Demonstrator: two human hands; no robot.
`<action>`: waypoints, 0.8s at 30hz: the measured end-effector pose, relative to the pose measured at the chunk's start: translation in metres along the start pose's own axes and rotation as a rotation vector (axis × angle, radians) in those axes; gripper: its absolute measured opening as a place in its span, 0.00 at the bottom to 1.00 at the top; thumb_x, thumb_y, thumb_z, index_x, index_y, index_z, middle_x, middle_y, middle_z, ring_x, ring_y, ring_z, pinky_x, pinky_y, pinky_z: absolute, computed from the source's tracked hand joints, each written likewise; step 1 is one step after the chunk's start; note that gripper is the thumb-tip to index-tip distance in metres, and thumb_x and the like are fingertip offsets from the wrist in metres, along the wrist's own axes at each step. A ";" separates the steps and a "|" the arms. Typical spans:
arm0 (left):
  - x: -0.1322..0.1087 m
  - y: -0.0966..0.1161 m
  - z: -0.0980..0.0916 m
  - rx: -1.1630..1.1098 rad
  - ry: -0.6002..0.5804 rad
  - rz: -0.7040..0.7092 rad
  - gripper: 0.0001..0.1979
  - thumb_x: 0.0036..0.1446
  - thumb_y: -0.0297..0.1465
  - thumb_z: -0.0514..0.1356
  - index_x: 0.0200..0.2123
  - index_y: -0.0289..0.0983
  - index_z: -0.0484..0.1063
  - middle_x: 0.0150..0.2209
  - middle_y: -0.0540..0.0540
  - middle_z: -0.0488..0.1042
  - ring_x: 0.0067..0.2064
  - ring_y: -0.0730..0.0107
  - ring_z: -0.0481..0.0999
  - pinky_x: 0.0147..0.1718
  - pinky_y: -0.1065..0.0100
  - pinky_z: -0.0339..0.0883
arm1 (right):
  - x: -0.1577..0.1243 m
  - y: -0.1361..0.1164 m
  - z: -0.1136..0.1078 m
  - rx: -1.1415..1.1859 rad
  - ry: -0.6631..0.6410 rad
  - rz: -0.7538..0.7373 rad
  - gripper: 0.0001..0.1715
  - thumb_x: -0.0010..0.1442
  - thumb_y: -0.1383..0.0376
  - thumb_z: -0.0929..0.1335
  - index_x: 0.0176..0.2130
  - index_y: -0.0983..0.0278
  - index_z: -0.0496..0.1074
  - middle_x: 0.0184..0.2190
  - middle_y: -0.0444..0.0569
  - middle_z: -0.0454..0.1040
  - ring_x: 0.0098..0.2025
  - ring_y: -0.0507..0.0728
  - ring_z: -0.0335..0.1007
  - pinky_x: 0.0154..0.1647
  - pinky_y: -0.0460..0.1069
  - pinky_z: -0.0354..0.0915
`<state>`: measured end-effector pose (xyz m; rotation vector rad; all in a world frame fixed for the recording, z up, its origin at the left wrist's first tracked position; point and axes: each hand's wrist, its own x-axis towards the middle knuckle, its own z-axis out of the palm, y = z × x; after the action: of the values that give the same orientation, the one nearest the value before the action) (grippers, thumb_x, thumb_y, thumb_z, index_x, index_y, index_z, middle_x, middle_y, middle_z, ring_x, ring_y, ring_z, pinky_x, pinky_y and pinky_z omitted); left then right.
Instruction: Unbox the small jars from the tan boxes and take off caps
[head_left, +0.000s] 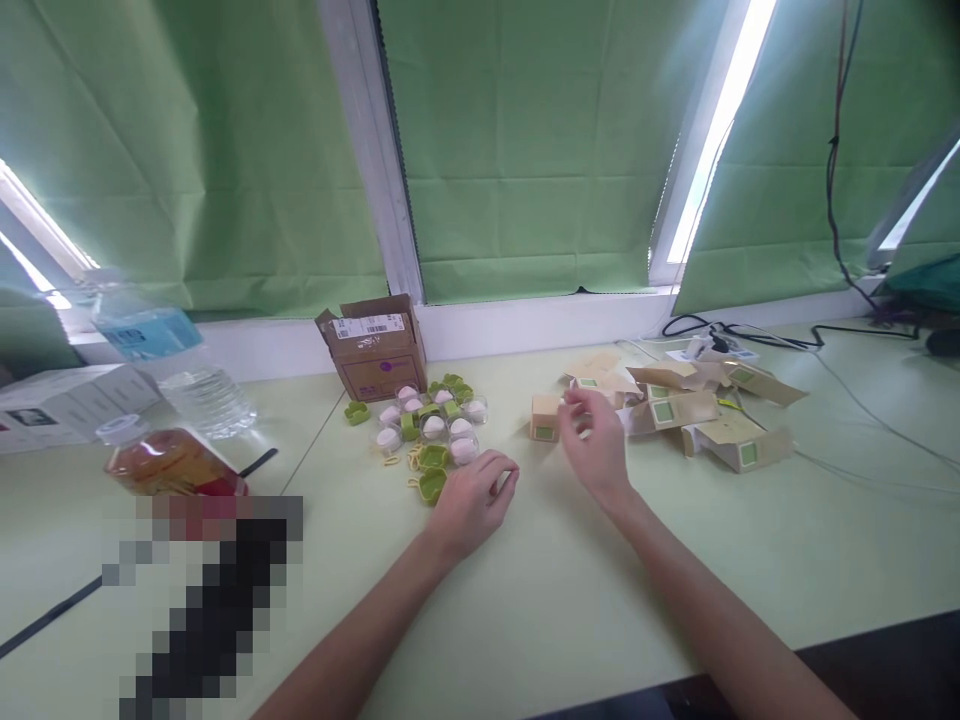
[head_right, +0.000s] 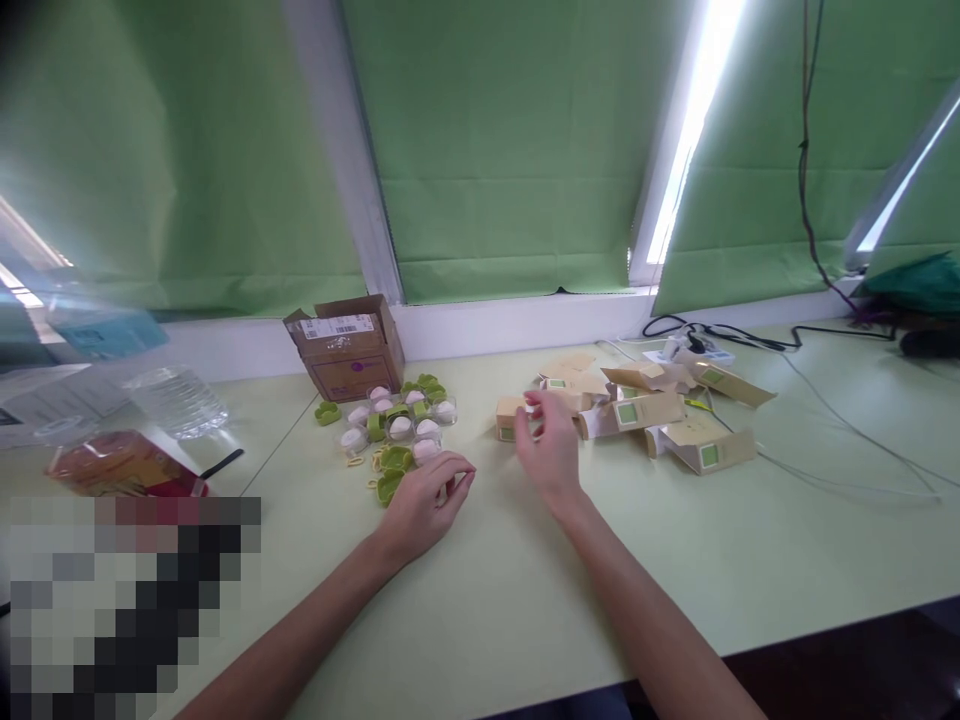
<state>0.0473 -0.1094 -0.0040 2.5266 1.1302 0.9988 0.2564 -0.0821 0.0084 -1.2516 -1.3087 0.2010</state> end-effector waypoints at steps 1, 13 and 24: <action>0.000 0.000 0.000 -0.006 0.000 -0.004 0.09 0.70 0.32 0.53 0.42 0.39 0.73 0.39 0.48 0.77 0.29 0.74 0.70 0.31 0.70 0.64 | -0.004 0.003 0.006 -0.140 -0.045 -0.102 0.19 0.65 0.54 0.67 0.51 0.61 0.71 0.50 0.57 0.75 0.54 0.66 0.72 0.52 0.61 0.72; 0.000 -0.003 0.002 -0.008 0.030 -0.019 0.10 0.70 0.33 0.53 0.50 0.40 0.71 0.45 0.46 0.76 0.30 0.73 0.72 0.32 0.68 0.68 | -0.001 0.008 0.018 -0.253 -0.367 0.148 0.46 0.58 0.58 0.70 0.69 0.66 0.51 0.56 0.61 0.72 0.56 0.69 0.71 0.55 0.62 0.67; 0.002 0.017 -0.031 -0.162 -0.080 0.121 0.27 0.71 0.34 0.55 0.70 0.50 0.56 0.69 0.42 0.62 0.67 0.55 0.65 0.63 0.52 0.65 | -0.010 -0.039 -0.018 0.210 -0.906 -0.055 0.60 0.56 0.71 0.69 0.75 0.54 0.36 0.47 0.51 0.74 0.41 0.60 0.75 0.42 0.55 0.72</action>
<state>0.0379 -0.1224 0.0282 2.5041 0.8472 0.9660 0.2474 -0.1145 0.0361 -0.9544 -2.0152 0.9193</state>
